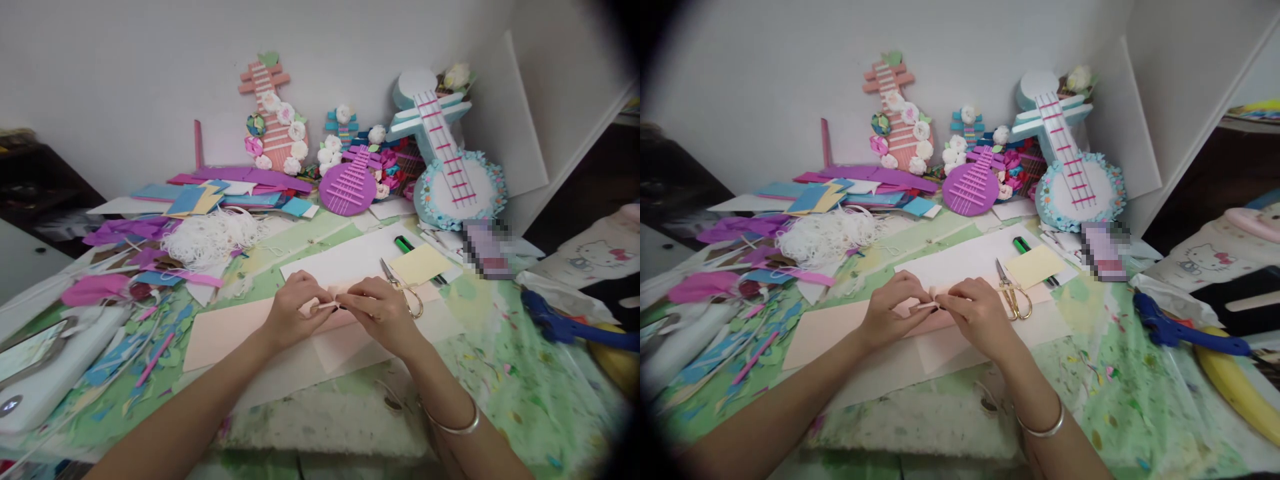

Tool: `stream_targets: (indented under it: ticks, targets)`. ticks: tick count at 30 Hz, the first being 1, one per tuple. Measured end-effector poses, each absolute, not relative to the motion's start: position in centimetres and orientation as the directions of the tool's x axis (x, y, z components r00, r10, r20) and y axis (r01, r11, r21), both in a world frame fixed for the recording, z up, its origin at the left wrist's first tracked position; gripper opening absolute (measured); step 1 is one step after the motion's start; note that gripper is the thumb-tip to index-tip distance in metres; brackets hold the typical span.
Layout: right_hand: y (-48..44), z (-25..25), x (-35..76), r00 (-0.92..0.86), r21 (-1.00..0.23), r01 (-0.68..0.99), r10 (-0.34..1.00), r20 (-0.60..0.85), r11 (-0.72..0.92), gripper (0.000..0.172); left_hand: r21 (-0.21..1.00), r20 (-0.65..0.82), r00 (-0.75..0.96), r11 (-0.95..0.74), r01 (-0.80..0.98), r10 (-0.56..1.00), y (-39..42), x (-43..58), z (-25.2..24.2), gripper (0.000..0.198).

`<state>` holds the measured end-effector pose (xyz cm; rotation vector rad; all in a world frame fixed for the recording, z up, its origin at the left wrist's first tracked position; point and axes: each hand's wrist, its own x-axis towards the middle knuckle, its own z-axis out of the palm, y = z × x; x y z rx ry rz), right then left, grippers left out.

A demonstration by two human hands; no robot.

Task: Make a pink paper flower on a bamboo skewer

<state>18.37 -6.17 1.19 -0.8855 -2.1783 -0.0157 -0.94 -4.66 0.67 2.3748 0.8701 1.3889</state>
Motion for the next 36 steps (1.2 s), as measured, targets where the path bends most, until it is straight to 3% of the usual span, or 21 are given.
stream_targets:
  ticks: [36]
  targets:
    - [-6.24, 1.68, 18.2, -0.361, -0.356, 0.532, 0.586, 0.725, 0.768, 0.013, 0.529, 0.749, 0.28, -0.796, 0.294, 0.601, -4.74, -1.31, 0.97, 0.009]
